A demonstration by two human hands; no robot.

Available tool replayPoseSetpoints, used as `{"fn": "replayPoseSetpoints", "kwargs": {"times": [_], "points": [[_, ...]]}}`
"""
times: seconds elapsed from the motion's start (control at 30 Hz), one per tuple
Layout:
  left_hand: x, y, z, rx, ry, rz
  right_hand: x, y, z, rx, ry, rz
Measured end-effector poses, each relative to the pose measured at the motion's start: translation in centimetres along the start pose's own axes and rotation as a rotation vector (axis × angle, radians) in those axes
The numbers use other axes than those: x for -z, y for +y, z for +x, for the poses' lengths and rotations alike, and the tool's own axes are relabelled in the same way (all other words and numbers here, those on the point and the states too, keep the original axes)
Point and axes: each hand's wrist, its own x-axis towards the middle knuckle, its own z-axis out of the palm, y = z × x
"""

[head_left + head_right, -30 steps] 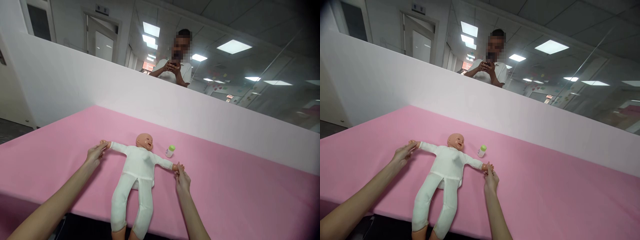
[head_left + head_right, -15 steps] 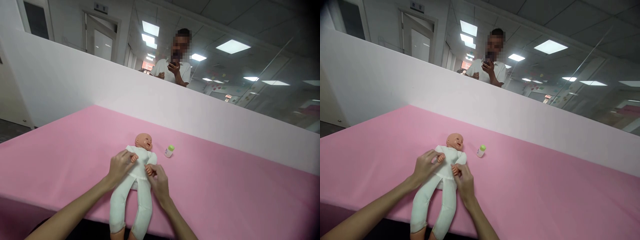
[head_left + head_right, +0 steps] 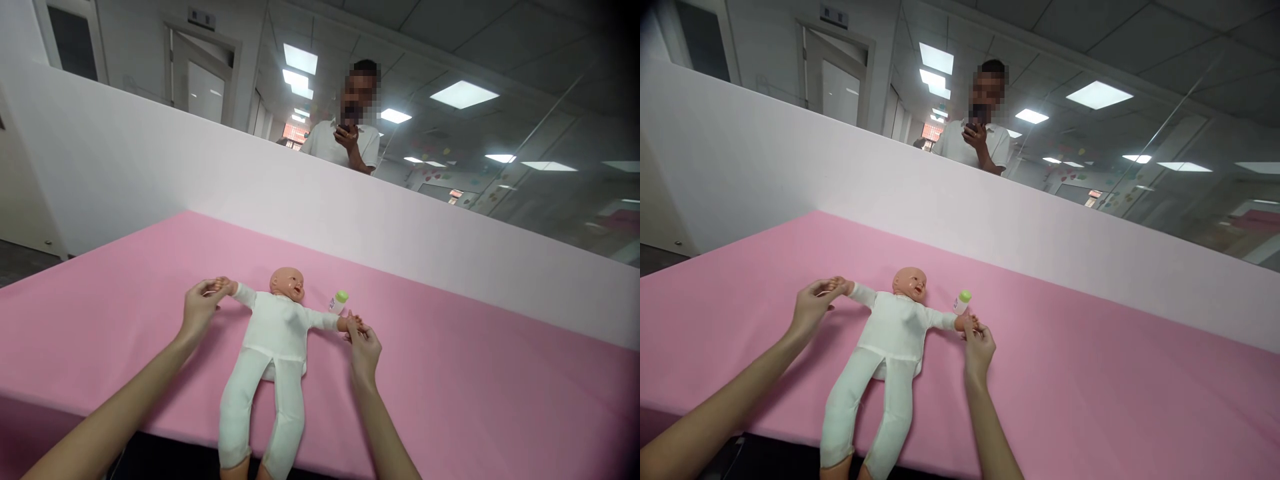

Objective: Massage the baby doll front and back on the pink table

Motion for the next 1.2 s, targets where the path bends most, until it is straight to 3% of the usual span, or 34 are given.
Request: {"fn": "replayPoseSetpoints", "kwargs": {"times": [0.1, 0.17, 0.3, 0.4, 0.53, 0.63, 0.77, 0.87, 0.97, 1.1, 1.2], "points": [[1.8, -1.9, 1.9, 0.271, 0.083, -0.186, 1.5, 2.6, 1.6, -0.207, 0.100, 0.102], [2.5, -3.0, 2.5, 0.356, 0.119, -0.245, 2.0, 3.9, 1.9, -0.300, 0.113, 0.183], [2.2, -2.6, 2.3, 0.296, 0.116, -0.210, 1.4, 2.9, 1.4, -0.275, 0.116, 0.230], [0.6, -0.2, 1.2, 0.104, 0.067, -0.081, 0.0, -0.3, 0.4, -0.128, 0.068, 0.174], [-2.4, 1.9, -1.4, -0.235, -0.067, 0.104, -2.4, -3.2, -2.7, 0.121, -0.119, 0.048], [-4.1, 1.3, -3.7, -0.451, -0.189, 0.357, -3.6, -2.7, -5.6, 0.403, -0.330, -0.123], [-5.0, -1.0, -6.3, -0.658, -0.386, 0.738, -3.8, -0.4, -8.4, 0.825, -0.626, -0.364], [-5.0, -1.7, -6.8, -0.711, -0.441, 0.844, -3.7, 0.4, -8.8, 0.944, -0.711, -0.417], [-4.5, -0.8, -5.7, -0.645, -0.435, 0.749, -3.6, -0.3, -7.7, 0.788, -0.644, -0.367], [-2.3, 0.8, -1.8, -0.384, -0.268, 0.403, -2.2, -2.6, -3.2, 0.352, -0.293, -0.175], [0.4, 0.5, 1.9, -0.145, -0.183, 0.195, 0.2, -3.0, 1.3, 0.084, -0.121, -0.098]]}}
